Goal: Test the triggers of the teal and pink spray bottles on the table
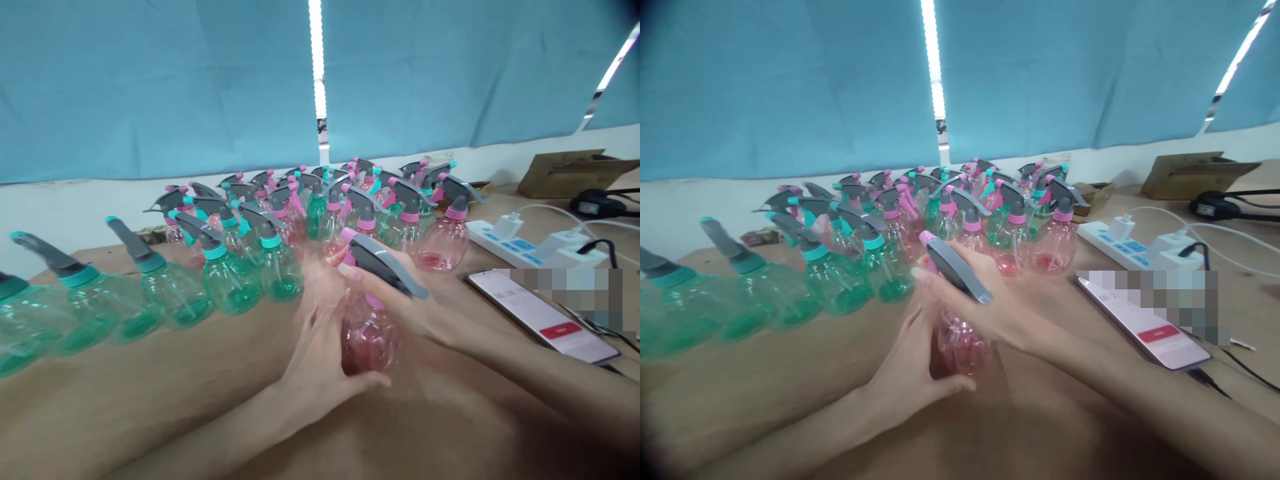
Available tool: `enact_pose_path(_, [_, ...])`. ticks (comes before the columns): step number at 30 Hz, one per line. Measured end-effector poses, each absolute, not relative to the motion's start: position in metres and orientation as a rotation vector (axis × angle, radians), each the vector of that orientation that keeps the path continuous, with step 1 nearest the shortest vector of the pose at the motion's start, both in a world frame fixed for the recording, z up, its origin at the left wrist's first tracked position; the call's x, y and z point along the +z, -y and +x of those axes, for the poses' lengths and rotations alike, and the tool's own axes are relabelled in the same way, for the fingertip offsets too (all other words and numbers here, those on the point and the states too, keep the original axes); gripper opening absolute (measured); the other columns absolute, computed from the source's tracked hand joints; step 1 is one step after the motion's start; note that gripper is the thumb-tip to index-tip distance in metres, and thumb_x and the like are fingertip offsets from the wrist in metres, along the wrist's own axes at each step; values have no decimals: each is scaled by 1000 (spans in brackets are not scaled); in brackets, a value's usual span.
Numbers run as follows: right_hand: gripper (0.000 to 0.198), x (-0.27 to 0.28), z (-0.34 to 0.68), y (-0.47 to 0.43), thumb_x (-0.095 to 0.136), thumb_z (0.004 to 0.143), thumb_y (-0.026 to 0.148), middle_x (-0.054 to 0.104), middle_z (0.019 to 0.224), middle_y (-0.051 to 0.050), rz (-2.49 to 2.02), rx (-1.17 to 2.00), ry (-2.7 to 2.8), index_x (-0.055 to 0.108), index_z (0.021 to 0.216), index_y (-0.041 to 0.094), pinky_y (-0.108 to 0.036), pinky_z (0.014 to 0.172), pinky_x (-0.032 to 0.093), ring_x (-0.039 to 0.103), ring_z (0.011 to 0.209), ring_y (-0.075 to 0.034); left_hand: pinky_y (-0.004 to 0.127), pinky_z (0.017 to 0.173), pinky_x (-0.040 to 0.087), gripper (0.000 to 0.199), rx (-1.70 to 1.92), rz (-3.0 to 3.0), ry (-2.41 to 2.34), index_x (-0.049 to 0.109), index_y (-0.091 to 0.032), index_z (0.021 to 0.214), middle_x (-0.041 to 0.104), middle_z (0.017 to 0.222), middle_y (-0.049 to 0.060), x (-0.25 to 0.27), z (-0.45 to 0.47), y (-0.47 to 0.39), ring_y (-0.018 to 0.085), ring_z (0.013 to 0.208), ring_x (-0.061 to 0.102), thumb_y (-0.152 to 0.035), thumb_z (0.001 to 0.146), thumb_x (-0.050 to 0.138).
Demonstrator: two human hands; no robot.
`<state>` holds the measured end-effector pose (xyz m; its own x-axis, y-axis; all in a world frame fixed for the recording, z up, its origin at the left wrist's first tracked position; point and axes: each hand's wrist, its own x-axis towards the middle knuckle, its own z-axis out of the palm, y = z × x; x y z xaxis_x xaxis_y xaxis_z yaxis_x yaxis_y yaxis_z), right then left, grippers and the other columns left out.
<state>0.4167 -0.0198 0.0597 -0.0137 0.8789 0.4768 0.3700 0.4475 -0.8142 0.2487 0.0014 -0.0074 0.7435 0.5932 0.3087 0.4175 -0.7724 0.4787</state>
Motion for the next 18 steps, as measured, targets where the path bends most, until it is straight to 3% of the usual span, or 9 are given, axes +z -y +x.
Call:
enact_pose_path(4, [22,54,417,-2,59,86,35,40,65,7,-936,588,1608,48,73,21,-24,54,31,36,59,-8,60,108,24,89,506,2718,-811,24,-19,143,46,140,16,-14,226,-15,36,131,39,-61,77,66])
enact_pose_path(10, [27,53,420,-14,57,87,34,34,63,6,-925,549,1682,43,68,20,-25,52,27,31,57,-8,50,105,36,54,411,2799,-896,38,-16,136,45,141,15,-16,207,-15,31,132,40,-37,91,55])
enact_pose_path(18, [30,60,422,-10,52,89,28,29,63,6,-952,545,1753,34,65,21,-26,50,25,28,56,-8,51,108,33,47,366,2878,-875,46,-15,133,48,140,15,-16,208,-15,30,133,39,-34,92,54])
